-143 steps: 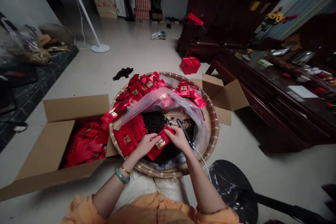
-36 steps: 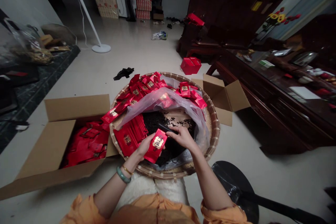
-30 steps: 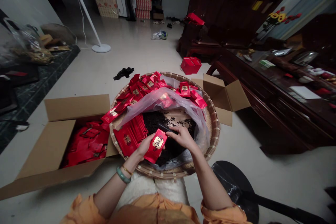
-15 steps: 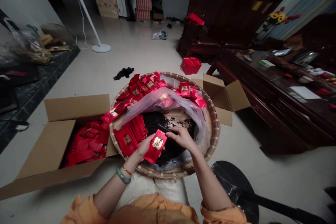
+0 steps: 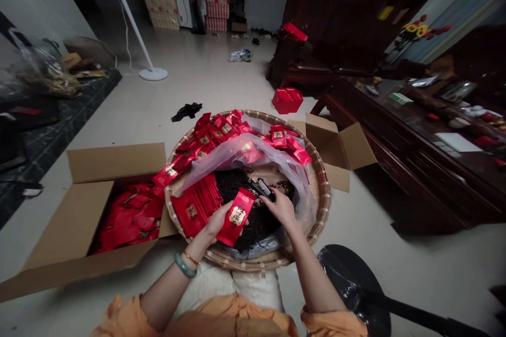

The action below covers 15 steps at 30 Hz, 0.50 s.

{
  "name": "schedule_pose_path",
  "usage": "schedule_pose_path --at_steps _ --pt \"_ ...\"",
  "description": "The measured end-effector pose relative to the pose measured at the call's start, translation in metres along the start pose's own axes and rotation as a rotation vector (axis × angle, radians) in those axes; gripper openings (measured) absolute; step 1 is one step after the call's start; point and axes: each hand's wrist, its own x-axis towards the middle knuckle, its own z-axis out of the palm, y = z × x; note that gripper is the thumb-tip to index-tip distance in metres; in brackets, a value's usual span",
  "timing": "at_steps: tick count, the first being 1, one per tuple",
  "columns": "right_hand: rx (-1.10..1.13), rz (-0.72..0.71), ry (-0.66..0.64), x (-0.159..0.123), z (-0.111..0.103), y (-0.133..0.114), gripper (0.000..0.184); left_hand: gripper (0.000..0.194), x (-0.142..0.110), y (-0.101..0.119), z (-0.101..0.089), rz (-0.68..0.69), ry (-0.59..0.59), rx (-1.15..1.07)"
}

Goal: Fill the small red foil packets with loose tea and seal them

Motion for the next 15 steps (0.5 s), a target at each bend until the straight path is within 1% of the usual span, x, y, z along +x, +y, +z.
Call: schedule_pose_path --at_steps 2,5,7,8,9,11,13,15 --pt "-0.015 -0.039 0.059 0.0 0.001 -0.001 0.043 0.051 0.0 0.0 0.0 -0.01 -0.015 0.002" --pt "0.141 -0.158 0.136 0.002 -0.004 -0.016 0.038 0.052 0.0 -0.001 0.002 -0.012 -0.032 0.024" --pt "0.274 -0.252 0.117 0.004 -0.007 -0.033 0.036 0.052 0.0 -0.002 0.004 -0.02 -0.053 0.049" --pt "0.299 -0.295 0.087 0.005 -0.008 -0.041 0.033 0.052 0.0 -0.003 0.005 -0.029 -0.065 0.062" --pt "0.297 -0.32 0.051 0.006 -0.009 -0.049 0.032 0.052 0.0 -0.004 0.005 -0.038 -0.074 0.074" --pt "0.263 -0.338 -0.001 0.007 -0.007 -0.061 0.036 0.051 -0.001 -0.005 0.006 -0.055 -0.072 0.092" --pt "0.231 -0.345 -0.026 0.007 -0.005 -0.068 0.042 0.051 -0.002 -0.006 0.005 -0.066 -0.057 0.101" --pt "0.213 -0.369 -0.038 0.007 -0.003 -0.07 0.045 0.051 -0.003 -0.005 0.005 -0.071 -0.051 0.109"
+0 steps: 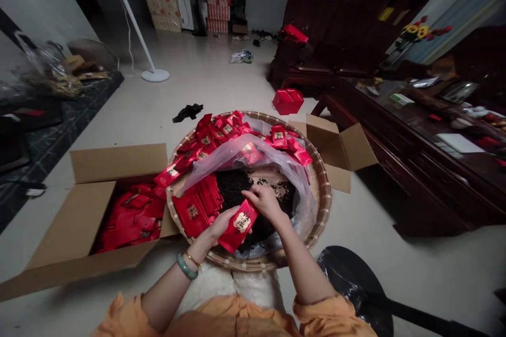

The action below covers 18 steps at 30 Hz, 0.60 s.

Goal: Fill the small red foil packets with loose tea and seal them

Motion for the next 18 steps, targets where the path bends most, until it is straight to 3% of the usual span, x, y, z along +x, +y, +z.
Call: schedule_pose_path --at_steps 4,8,11,14,16,18 --pt "0.002 -0.036 -0.024 -0.001 0.001 -0.001 0.045 0.051 -0.004 0.002 0.001 -0.004 -0.013 -0.001" --pt "0.173 0.062 -0.059 -0.002 -0.004 0.001 0.045 0.049 -0.005 0.004 0.001 0.012 -0.037 -0.006" --pt "0.373 0.143 -0.197 -0.006 -0.013 0.002 0.046 0.047 -0.004 0.005 -0.001 0.023 -0.032 -0.009" --pt "0.477 0.194 -0.345 -0.01 -0.024 -0.001 0.036 0.046 -0.005 0.006 -0.003 0.038 -0.049 -0.019" --pt "0.565 0.253 -0.327 -0.01 -0.033 -0.004 0.031 0.043 -0.007 0.008 -0.005 0.095 -0.077 -0.029" --pt "0.676 0.304 -0.192 -0.006 -0.044 -0.009 0.029 0.042 -0.008 0.011 -0.008 0.152 -0.128 -0.034"
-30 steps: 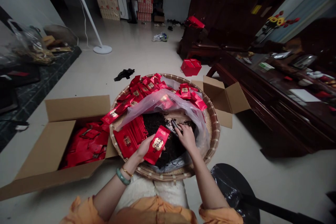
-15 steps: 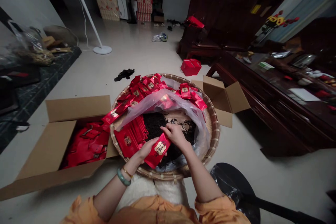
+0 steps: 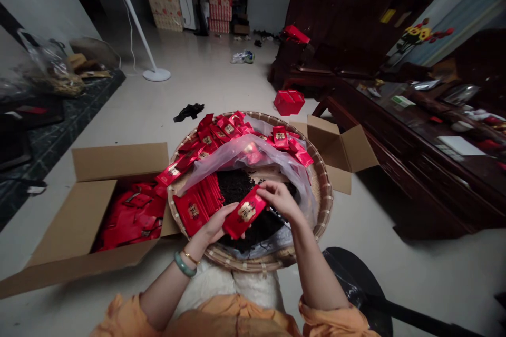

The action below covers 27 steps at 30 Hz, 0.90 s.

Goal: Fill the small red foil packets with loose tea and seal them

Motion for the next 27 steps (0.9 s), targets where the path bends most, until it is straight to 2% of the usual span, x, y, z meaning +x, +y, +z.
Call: schedule_pose_path --at_steps 2,4,5,7,10,12,14,16,19,22,25,27 --pt "0.118 -0.07 0.189 0.006 -0.008 -0.013 0.027 0.04 0.0 0.002 -0.005 0.044 -0.041 -0.004" --pt "0.24 -0.15 0.39 0.015 -0.017 -0.025 0.027 0.037 0.001 0.003 -0.011 0.127 0.019 0.013" --pt "0.312 -0.184 0.468 0.021 -0.02 -0.031 0.027 0.034 0.002 0.003 -0.014 0.192 0.104 0.047" --pt "0.469 -0.236 0.562 0.031 -0.024 -0.04 0.032 0.029 0.003 0.003 -0.022 0.349 0.363 0.207" --pt "0.641 -0.277 0.525 0.036 -0.02 -0.045 0.038 0.017 -0.003 0.008 -0.036 0.53 0.78 0.714" --pt "0.673 -0.271 0.449 0.032 -0.013 -0.04 0.039 0.013 -0.011 0.013 -0.05 0.563 0.909 1.142" --pt "0.641 -0.228 0.376 0.027 -0.003 -0.028 0.036 0.022 -0.02 0.019 -0.067 0.521 0.889 1.454" --pt "0.579 -0.163 0.329 0.022 0.009 -0.012 0.03 0.034 -0.027 0.023 -0.084 0.403 0.858 1.63" --pt "0.499 -0.031 0.229 0.015 0.032 0.016 0.027 0.049 -0.033 0.026 -0.101 0.269 0.647 1.739" --pt "0.311 0.183 -0.077 0.008 0.062 0.04 0.028 0.048 -0.036 0.029 -0.105 0.238 0.549 1.765" --pt "0.199 0.251 -0.192 0.002 0.088 0.058 0.025 0.039 -0.037 0.034 -0.102 0.249 0.524 1.774" --pt "0.146 0.269 -0.223 -0.001 0.1 0.067 0.022 0.032 -0.037 0.038 -0.099 0.276 0.498 1.798"
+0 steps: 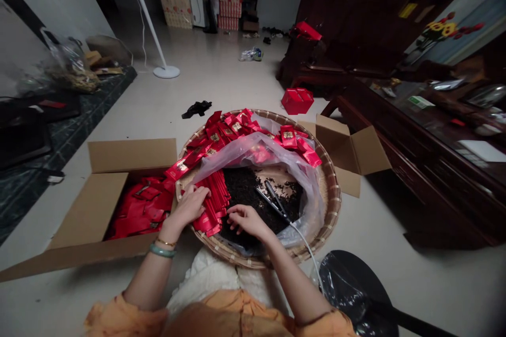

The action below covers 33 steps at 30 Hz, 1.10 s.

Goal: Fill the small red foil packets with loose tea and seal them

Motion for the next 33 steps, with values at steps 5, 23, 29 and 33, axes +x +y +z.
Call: schedule_pose_path --at_steps 5,23,29,33 --pt "-0.103 0.012 -0.042 0.005 0.014 0.016 0.019 0.014 0.008 0.001 -0.006 0.091 -0.047 0.071" --pt "-0.116 -0.32 0.495 0.009 -0.001 0.007 0.033 0.024 0.013 0.04 -0.022 -0.016 0.025 -0.704" --pt "-0.52 -0.564 0.663 -0.009 -0.008 0.0 0.04 0.028 0.009 0.071 0.001 -0.153 0.126 -0.84" --pt "-0.603 -0.644 0.71 -0.014 -0.005 0.003 0.043 0.026 0.01 0.079 0.015 -0.232 0.216 -0.889"
